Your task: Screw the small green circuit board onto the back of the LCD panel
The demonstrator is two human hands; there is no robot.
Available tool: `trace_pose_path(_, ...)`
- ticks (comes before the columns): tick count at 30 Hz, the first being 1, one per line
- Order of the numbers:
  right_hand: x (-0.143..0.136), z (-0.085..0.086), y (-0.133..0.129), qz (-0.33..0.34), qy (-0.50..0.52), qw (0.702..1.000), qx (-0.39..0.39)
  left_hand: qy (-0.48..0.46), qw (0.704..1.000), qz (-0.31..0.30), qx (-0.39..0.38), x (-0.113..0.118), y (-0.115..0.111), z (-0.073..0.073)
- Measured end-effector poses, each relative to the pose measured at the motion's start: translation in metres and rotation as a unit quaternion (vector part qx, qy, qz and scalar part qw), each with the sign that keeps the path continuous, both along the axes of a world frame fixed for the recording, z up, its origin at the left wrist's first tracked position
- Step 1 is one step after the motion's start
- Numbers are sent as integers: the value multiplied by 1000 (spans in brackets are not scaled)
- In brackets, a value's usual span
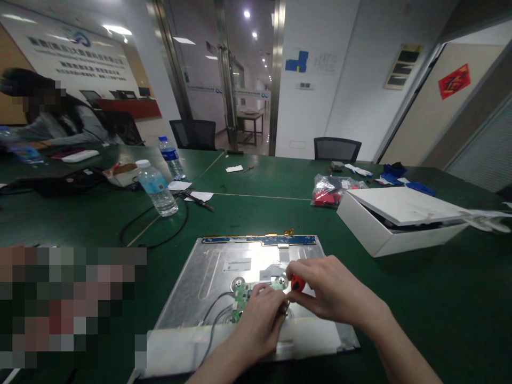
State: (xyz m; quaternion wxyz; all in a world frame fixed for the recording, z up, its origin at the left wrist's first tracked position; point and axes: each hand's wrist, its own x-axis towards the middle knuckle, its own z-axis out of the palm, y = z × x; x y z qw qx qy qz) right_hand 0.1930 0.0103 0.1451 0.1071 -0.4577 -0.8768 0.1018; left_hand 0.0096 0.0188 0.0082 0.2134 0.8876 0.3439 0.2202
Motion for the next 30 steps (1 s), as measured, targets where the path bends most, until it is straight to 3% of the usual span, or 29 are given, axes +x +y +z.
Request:
trace_pose_path(23,-5,2,-4,11,-3,1000,-6,-8,1000,0,-5,2,0,1)
trace_pose_path(30,-10,-5,-2,-20,-52,998,19,-7,1000,1,-5,1,0,-1)
